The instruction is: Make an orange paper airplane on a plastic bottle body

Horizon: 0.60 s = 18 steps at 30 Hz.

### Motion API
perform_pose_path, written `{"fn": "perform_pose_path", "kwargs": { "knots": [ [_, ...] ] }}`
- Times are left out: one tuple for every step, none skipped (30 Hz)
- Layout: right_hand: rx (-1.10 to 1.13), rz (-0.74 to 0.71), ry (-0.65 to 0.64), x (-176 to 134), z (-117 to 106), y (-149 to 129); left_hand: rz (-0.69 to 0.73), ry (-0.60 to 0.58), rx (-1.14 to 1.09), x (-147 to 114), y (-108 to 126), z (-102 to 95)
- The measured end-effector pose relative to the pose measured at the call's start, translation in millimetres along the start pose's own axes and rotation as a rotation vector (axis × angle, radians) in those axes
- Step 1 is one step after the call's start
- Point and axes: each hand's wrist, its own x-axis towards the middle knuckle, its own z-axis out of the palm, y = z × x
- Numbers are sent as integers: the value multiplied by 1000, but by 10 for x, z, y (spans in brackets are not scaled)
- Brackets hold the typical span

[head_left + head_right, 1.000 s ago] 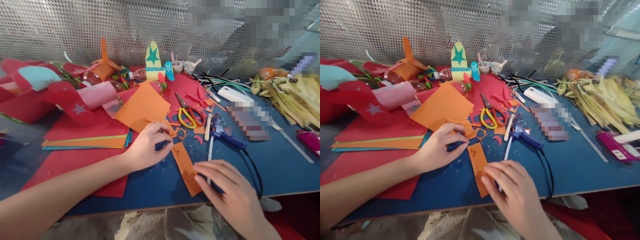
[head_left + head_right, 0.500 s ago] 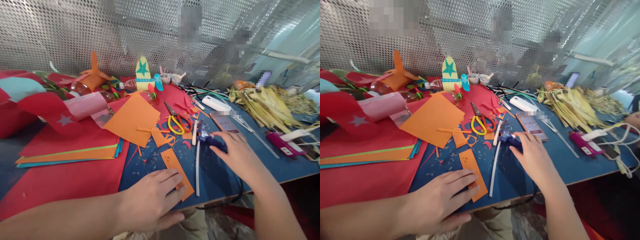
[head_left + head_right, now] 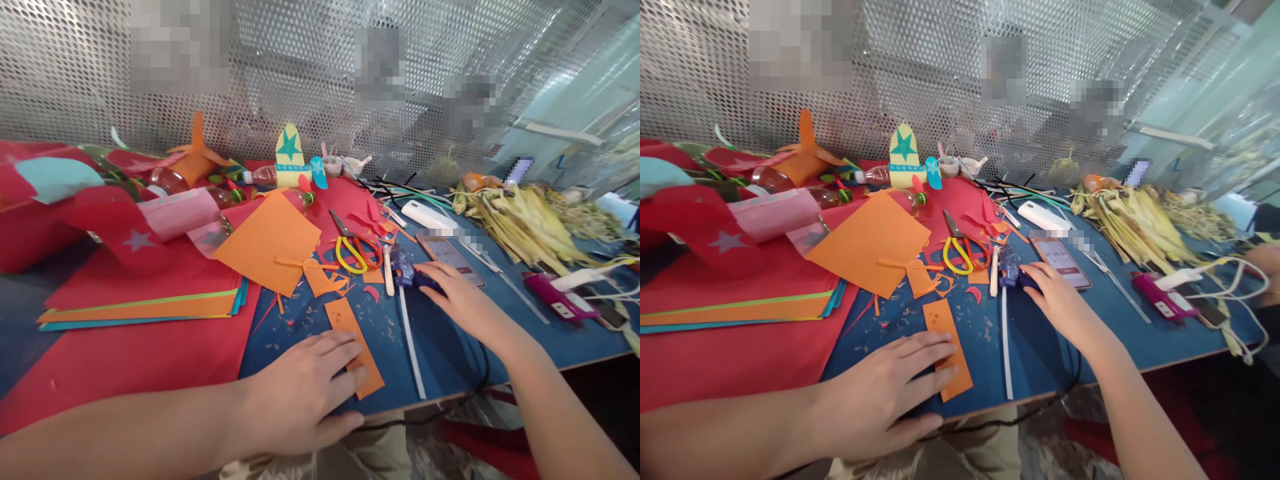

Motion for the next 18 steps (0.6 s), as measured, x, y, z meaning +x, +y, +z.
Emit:
{"fn": "perform_pose_path", "kwargs": {
  "knots": [
    [-5,0,17,-5,-9,-20,-6,-8,-6,1,-3,1],
    [-12,-2,42,-11,-28,-51,-8,-13,-15,1,-6,2],
    [-17,-2,74,-13,-55,-96,-5,-14,-25,0,-8,3],
    [-12,6,115,-8,-89,-152,2,-13,-35,-2,-9,5],
    [-1,18,154,7,-126,-219,10,-12,-44,-3,-11,8],
    [23,41,188,37,-161,-292,19,-11,-49,-4,-12,10],
    [48,73,211,82,-190,-368,25,-10,-53,-4,-13,11],
    [52,95,204,141,-210,-443,28,-7,-54,-3,-13,10],
    [35,108,178,213,-217,-512,29,-6,-53,-1,-14,9],
    [2,108,123,292,-214,-572,26,-7,-51,1,-13,5],
    [-46,109,68,372,-201,-622,24,-9,-48,2,-12,1],
    [-96,108,6,447,-184,-662,22,-9,-44,3,-11,-4],
    [-129,106,-42,513,-166,-693,21,-11,-41,3,-9,-9],
    [-146,105,-75,565,-151,-717,20,-11,-37,2,-8,-14],
    [-153,103,-99,601,-141,-735,20,-10,-33,0,-7,-17],
    [-154,104,-111,621,-137,-749,22,-8,-30,-2,-6,-19],
    [-156,106,-116,628,-137,-761,28,-9,-30,-5,-6,-19],
    [-167,108,-121,624,-140,-770,33,-12,-31,-7,-7,-19]
  ]
}}
